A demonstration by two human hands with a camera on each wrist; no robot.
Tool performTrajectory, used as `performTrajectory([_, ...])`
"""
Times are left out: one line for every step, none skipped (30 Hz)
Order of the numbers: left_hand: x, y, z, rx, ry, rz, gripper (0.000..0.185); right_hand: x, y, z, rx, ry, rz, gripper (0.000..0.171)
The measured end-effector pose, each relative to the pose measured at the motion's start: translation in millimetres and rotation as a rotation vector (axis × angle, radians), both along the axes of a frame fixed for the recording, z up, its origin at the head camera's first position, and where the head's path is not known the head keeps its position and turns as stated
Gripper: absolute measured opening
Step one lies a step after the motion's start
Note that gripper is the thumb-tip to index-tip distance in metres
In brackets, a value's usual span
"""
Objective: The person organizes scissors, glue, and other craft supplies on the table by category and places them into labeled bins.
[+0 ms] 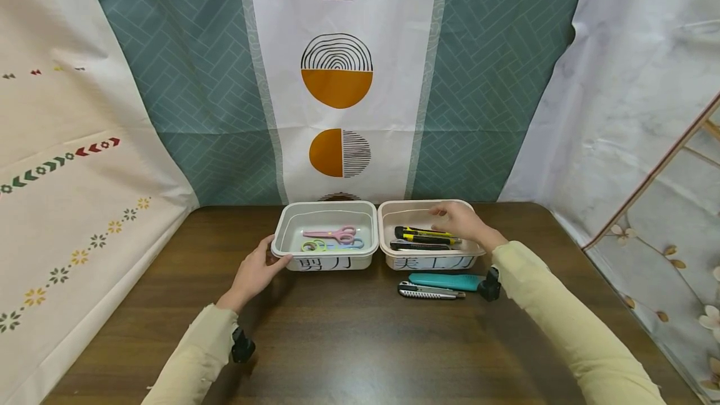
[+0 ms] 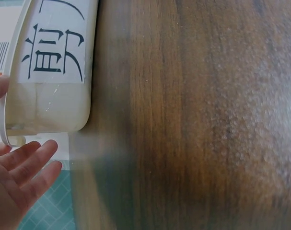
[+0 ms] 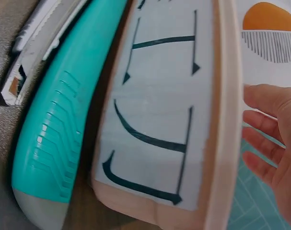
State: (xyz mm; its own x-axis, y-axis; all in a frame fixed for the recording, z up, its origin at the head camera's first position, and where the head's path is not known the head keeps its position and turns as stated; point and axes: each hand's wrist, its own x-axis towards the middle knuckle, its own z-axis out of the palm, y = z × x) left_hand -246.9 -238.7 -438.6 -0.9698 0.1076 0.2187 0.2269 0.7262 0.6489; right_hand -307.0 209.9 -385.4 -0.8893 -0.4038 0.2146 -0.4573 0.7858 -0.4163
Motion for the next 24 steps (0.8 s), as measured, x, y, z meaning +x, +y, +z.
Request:
performTrajectory([-0.3,0,0.1,-0.001,0.0,0.0,0.073,1.2,0,1.8,-0.008,-0.01,-0.004,0.036])
performTrajectory([-0.6,1,0.2,-0.001,-0.001,0.0,0.073,2.4,1,3.4,-0.016,-0.02,-0.009,0.037])
performTrajectory([-0.9,1,0.3,-0.003,0.0,0.001,0.073,3.8,2,4.9,-0.014,-0.022,-0.01,0.038])
performTrajectory([-1.0,1,0.5,-0.003,-0.001,0.0,0.073,5.2,2,6.2,-0.013,-0.025,-0.01,0.039])
performTrajectory([-1.0,1,0.6,-0.003,-0.003,-0.001,0.074,6.7,2,7.4,-0.015,-0.025,-0.007,0.039])
performTrajectory([-1.0,1,0.8,-0.003,-0.003,-0.001,0.074,8.3,3,8.6,-0.018,-0.024,-0.002,0.04])
performTrajectory([-0.9,1,0.9,-0.002,-0.003,-0.001,0.074,9.9,3,9.6,-0.019,-0.02,0.006,0.041])
performTrajectory([-0.8,1,1.0,-0.001,-0.005,0.001,0.073,11.3,4,10.3,-0.022,-0.015,0.014,0.041])
performTrajectory([-0.6,1,1.0,-0.002,-0.005,0.003,0.073,12.6,4,10.7,-0.023,-0.007,0.024,0.041])
performTrajectory([-0.4,1,1.0,-0.003,-0.006,0.007,0.073,13.4,5,10.5,-0.026,0.001,0.035,0.041])
performTrajectory([-0.2,1,0.9,-0.006,-0.005,0.009,0.073,14.5,6,10.4,-0.028,0.01,0.05,0.041])
performTrajectory([0.0,1,0.9,-0.008,-0.004,0.012,0.073,15.7,6,10.2,-0.029,0.016,0.063,0.041])
performTrajectory([0.1,1,0.8,-0.011,-0.002,0.014,0.072,16.9,6,9.8,-0.032,0.022,0.077,0.039])
performTrajectory([0.1,1,0.6,-0.015,0.0,0.016,0.072,18.3,7,9.6,-0.038,0.024,0.089,0.038])
performTrajectory([0.1,1,0.6,-0.016,0.002,0.018,0.072,19.8,7,9.4,-0.043,0.024,0.101,0.038])
performTrajectory([0.1,1,0.5,-0.017,0.004,0.019,0.072,21.4,7,9.3,-0.048,0.022,0.112,0.037])
performTrajectory([0.1,1,0.4,-0.017,0.004,0.018,0.072,23.7,7,9.8,-0.051,0.019,0.12,0.037])
performTrajectory([0.0,1,0.4,-0.015,0.005,0.017,0.072,25.5,6,10.1,-0.049,0.021,0.127,0.037])
performTrajectory([0.0,1,0.4,-0.015,0.005,0.017,0.072,27.3,6,10.6,-0.047,0.023,0.131,0.038])
performTrajectory([0.0,1,0.5,-0.014,0.005,0.017,0.072,29.1,5,11.1,-0.039,0.026,0.134,0.04])
performTrajectory([0.2,1,0.7,-0.013,0.002,0.015,0.072,30.9,4,11.8,-0.037,0.027,0.138,0.041])
performTrajectory([0.3,1,0.8,-0.012,0.002,0.015,0.073,32.9,3,12.7,-0.033,0.03,0.141,0.042])
performTrajectory([0.4,1,1.1,-0.011,0.001,0.014,0.073,34.9,2,13.7,-0.032,0.033,0.146,0.043])
performTrajectory([0.5,1,1.3,-0.01,-0.001,0.013,0.073,36.7,2,14.6,-0.031,0.035,0.152,0.044])
